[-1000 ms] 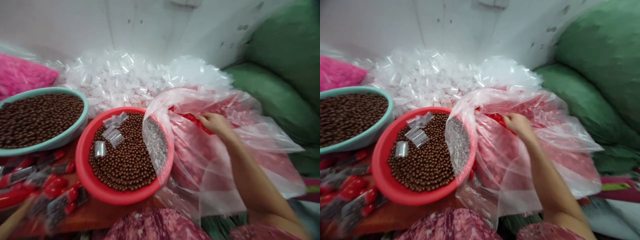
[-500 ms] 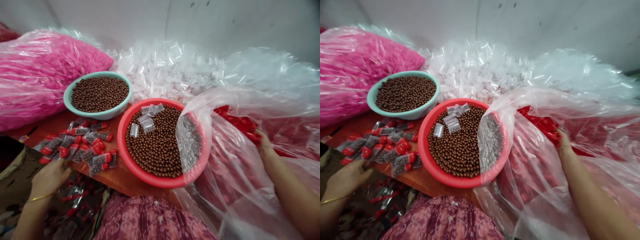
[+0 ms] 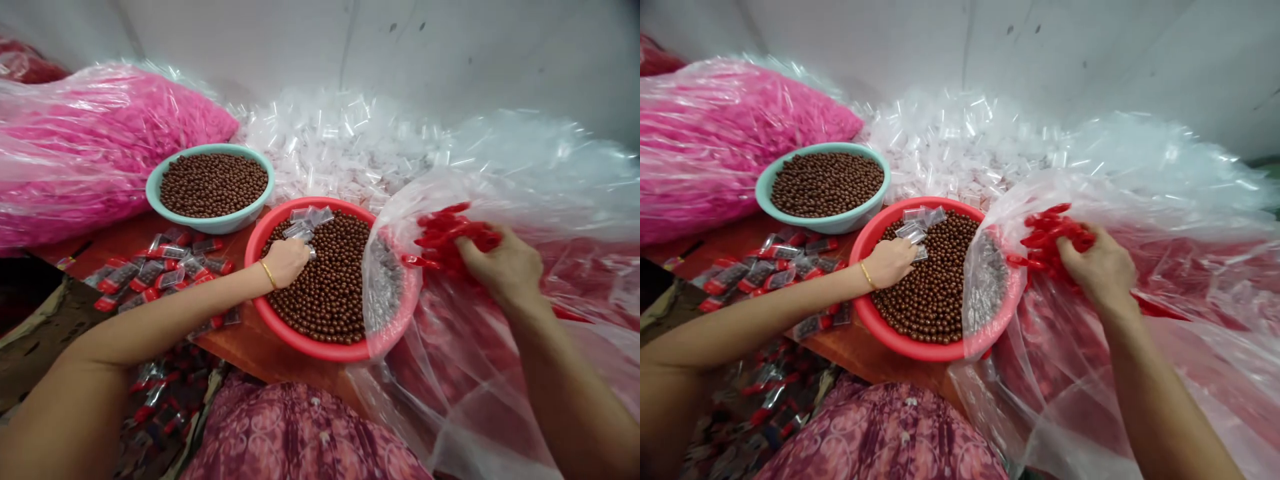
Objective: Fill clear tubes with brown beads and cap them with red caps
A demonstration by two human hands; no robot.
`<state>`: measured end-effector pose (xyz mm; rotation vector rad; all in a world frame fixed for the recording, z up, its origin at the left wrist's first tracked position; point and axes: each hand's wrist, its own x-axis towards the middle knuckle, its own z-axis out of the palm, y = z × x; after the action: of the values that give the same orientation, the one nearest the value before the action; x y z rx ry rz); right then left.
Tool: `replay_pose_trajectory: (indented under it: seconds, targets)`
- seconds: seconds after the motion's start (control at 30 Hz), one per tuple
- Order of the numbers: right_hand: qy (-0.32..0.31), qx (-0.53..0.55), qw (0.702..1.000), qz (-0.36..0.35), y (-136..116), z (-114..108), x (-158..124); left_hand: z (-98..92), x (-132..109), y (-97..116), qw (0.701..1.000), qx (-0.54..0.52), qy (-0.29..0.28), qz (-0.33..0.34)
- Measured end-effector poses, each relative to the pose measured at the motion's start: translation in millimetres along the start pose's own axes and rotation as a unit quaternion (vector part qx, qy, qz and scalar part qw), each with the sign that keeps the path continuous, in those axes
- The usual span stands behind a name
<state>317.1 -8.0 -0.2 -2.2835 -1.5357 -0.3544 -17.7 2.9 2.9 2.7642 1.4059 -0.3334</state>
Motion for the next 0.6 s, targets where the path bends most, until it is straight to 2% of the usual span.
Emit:
replay_pose_trajectory:
  seconds: [0.1,0.17,0.3,0.43,0.5,0.6]
  targets:
    - [-0.037,-0.009,0.999,-0.004,-21.9,-9.6,-11.1,-0.2,12.7,3.4,0.999,0.024,-0.029,0.010]
    - [-0.046,0.012,0.999,-0.010,-25.3,-8.6,-13.0,-2.0,11.8,6.2,0.998,0.020,-0.041,0.043]
    - [-0.030,0.042,0.999,0.003,-13.5,4.4,-10.5,1.1,12.7,18.8,0.994,-0.001,-0.061,0.091]
    - [-0.018,-0.003,0.997,-0.070,-5.1,15.1,-8.9,13.4,36.4,31.3,0.992,-0.047,-0.044,0.108]
    - [-0.022,-0.002,0.996,-0.085,-4.7,16.8,-7.5,18.0,51.3,31.7,0.991,-0.077,-0.033,0.102]
    - [-0.030,0.016,0.998,-0.059,-4.6,15.4,-4.0,18.9,64.8,22.5,0.988,-0.131,-0.024,0.075]
